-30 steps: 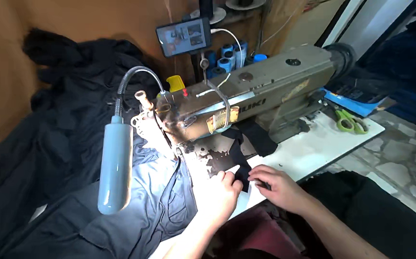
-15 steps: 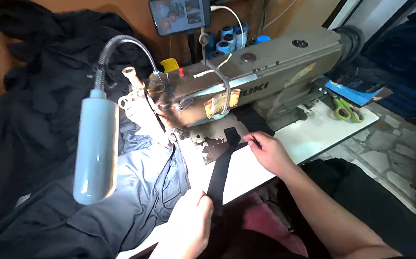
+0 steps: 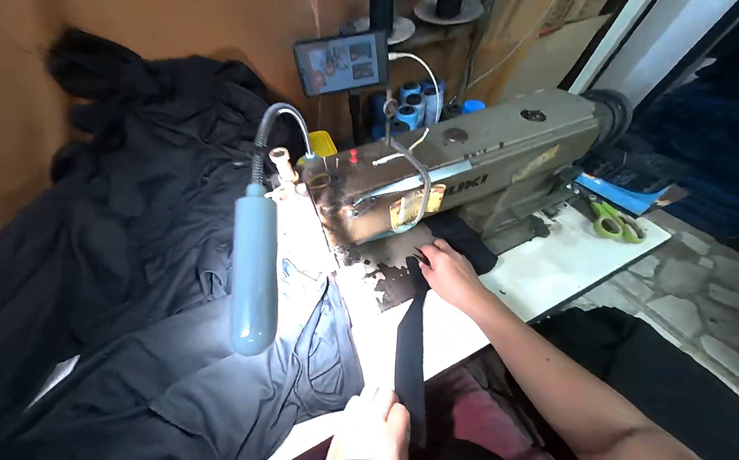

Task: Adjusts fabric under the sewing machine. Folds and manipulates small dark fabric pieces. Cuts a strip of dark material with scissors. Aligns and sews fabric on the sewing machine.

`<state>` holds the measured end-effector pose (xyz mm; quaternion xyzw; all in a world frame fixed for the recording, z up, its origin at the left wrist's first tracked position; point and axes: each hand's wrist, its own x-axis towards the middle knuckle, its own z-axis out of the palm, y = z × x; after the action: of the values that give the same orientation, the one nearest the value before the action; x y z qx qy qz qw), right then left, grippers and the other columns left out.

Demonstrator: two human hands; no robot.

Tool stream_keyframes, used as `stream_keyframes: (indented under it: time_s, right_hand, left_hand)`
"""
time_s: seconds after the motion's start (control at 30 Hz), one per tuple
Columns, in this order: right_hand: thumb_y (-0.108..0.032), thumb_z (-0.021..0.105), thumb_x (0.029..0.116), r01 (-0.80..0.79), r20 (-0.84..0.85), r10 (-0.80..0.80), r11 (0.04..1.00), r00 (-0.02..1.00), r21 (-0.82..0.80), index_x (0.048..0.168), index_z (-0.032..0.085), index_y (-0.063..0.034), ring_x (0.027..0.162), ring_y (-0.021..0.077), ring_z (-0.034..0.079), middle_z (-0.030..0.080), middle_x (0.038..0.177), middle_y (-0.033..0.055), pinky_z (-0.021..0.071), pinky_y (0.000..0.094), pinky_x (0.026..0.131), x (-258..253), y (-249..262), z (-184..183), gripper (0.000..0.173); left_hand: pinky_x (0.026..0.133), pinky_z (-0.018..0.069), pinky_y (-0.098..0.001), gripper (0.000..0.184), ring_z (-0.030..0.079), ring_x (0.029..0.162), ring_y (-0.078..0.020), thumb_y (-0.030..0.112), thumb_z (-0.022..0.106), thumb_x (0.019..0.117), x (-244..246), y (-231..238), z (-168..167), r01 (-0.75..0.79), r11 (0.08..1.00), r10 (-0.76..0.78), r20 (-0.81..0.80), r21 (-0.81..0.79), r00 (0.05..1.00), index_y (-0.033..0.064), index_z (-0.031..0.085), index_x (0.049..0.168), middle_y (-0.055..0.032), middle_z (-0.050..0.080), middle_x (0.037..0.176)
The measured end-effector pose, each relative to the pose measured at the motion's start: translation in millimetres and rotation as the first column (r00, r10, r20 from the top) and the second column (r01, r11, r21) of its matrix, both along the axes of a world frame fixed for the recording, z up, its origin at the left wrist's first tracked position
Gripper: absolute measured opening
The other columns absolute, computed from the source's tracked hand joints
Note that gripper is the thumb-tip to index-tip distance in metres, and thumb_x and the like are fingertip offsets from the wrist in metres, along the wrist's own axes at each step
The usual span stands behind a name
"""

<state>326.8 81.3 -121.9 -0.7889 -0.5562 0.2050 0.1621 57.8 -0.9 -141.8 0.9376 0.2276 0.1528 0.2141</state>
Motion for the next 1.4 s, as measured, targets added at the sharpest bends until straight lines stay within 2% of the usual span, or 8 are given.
stream_keyframes:
  time_s: [0.13, 0.23, 0.33, 0.43, 0.63, 0.87, 1.07, 1.4]
  right_hand:
    - [-0.011, 0.055, 0.0986, 0.015, -0.344, 0.102, 0.947, 0.933, 0.322, 0.102, 0.064, 0.0023, 0.07, 0.0088, 0.055, 0.061, 0.084, 0.007, 0.0466, 0.0256, 0.065, -8, -41, 13, 0.017]
    - [-0.005, 0.057, 0.0908, -0.078, -0.458, 0.386, 0.826, 0.8, 0.559, 0.091, 0.063, 0.0001, 0.065, -0.0087, 0.052, 0.062, 0.079, -0.003, 0.0431, 0.0087, 0.06, -29, -81, 27, 0.008]
    - [-0.006, 0.059, 0.0919, -0.249, -0.299, 0.618, 0.644, 0.727, 0.723, 0.089, 0.062, -0.0005, 0.074, -0.0044, 0.057, 0.064, 0.08, 0.0043, 0.0457, 0.007, 0.068, -44, -98, 26, 0.006]
    - [-0.005, 0.06, 0.0926, -0.283, -0.236, 0.662, 0.577, 0.712, 0.766, 0.09, 0.06, -0.0009, 0.075, -0.0027, 0.057, 0.062, 0.081, 0.0063, 0.0451, 0.0065, 0.068, -46, -103, 26, 0.005]
    - [0.0, 0.062, 0.0868, -0.212, -0.509, 0.637, 0.72, 0.578, 0.661, 0.113, 0.066, 0.0028, 0.077, -0.0081, 0.055, 0.065, 0.091, -0.0005, 0.0451, 0.0057, 0.069, -51, -106, 29, 0.027]
    - [-0.005, 0.063, 0.0924, -0.102, -0.732, 0.59, 0.797, 0.342, 0.595, 0.094, 0.067, -0.0117, 0.07, -0.0116, 0.052, 0.062, 0.089, -0.0117, 0.0433, 0.006, 0.059, -55, -101, 28, 0.008]
    - [-0.004, 0.062, 0.0962, -0.047, -0.74, 0.586, 0.793, 0.332, 0.607, 0.099, 0.069, -0.0116, 0.065, -0.0129, 0.052, 0.067, 0.09, -0.0141, 0.0437, 0.0057, 0.057, -62, -97, 33, 0.01]
    - [-0.007, 0.063, 0.0972, -0.122, -0.578, 0.716, 0.663, 0.391, 0.738, 0.095, 0.065, -0.0038, 0.078, -0.0115, 0.055, 0.066, 0.09, -0.0067, 0.0459, 0.0057, 0.068, -70, -91, 33, 0.004]
  left_hand:
    - [0.082, 0.0583, -0.0417, 0.013, 0.07, 0.094, -0.0299, 0.012, 0.065, 0.092, -2, 1, 7, -0.02, 0.983, 0.037, 0.087, -0.183, 0.996, 0.0014, 0.072, 0.093, -0.0155, 0.071, 0.097]
    - [0.085, 0.0566, -0.0357, 0.042, 0.068, 0.1, -0.0222, 0.036, 0.062, 0.0954, 11, 8, 14, -0.143, 0.954, 0.224, 0.308, -0.264, 0.925, -0.0007, 0.07, 0.115, -0.016, 0.071, 0.108]
    - [0.091, 0.0547, -0.0213, 0.045, 0.065, 0.105, -0.0011, 0.042, 0.069, 0.095, 30, 13, 17, -0.001, 0.884, 0.289, 0.545, -0.467, 0.787, 0.0031, 0.066, 0.117, -0.0041, 0.071, 0.111]
    - [0.079, 0.0568, -0.0171, 0.016, 0.067, 0.088, 0.0021, 0.02, 0.066, 0.0971, 41, 10, 17, 0.12, 0.824, 0.36, 0.676, -0.553, 0.644, 0.0046, 0.068, 0.1, 0.0022, 0.071, 0.094]
    - [0.075, 0.0545, -0.0134, 0.01, 0.064, 0.084, 0.0024, 0.013, 0.061, 0.099, 34, 9, 23, 0.02, 0.913, 0.296, 0.694, -0.409, 0.656, 0.0044, 0.065, 0.096, 0.0, 0.068, 0.09]
    - [0.076, 0.0537, -0.0121, 0.008, 0.064, 0.086, 0.0064, 0.018, 0.062, 0.099, 31, 6, 30, 0.085, 0.798, 0.444, 0.678, -0.596, 0.586, 0.0138, 0.069, 0.099, 0.0101, 0.07, 0.093]
    - [0.069, 0.0537, -0.0145, 0.006, 0.063, 0.075, 0.0042, 0.02, 0.068, 0.0956, 36, 11, 30, 0.19, 0.653, 0.598, 0.653, -0.733, 0.464, 0.0186, 0.073, 0.094, 0.0105, 0.069, 0.084]
    - [0.075, 0.053, -0.0131, 0.007, 0.063, 0.083, 0.0055, 0.022, 0.065, 0.0987, 34, 12, 34, 0.216, 0.709, 0.521, 0.705, -0.671, 0.481, 0.0182, 0.071, 0.096, 0.0119, 0.068, 0.089]
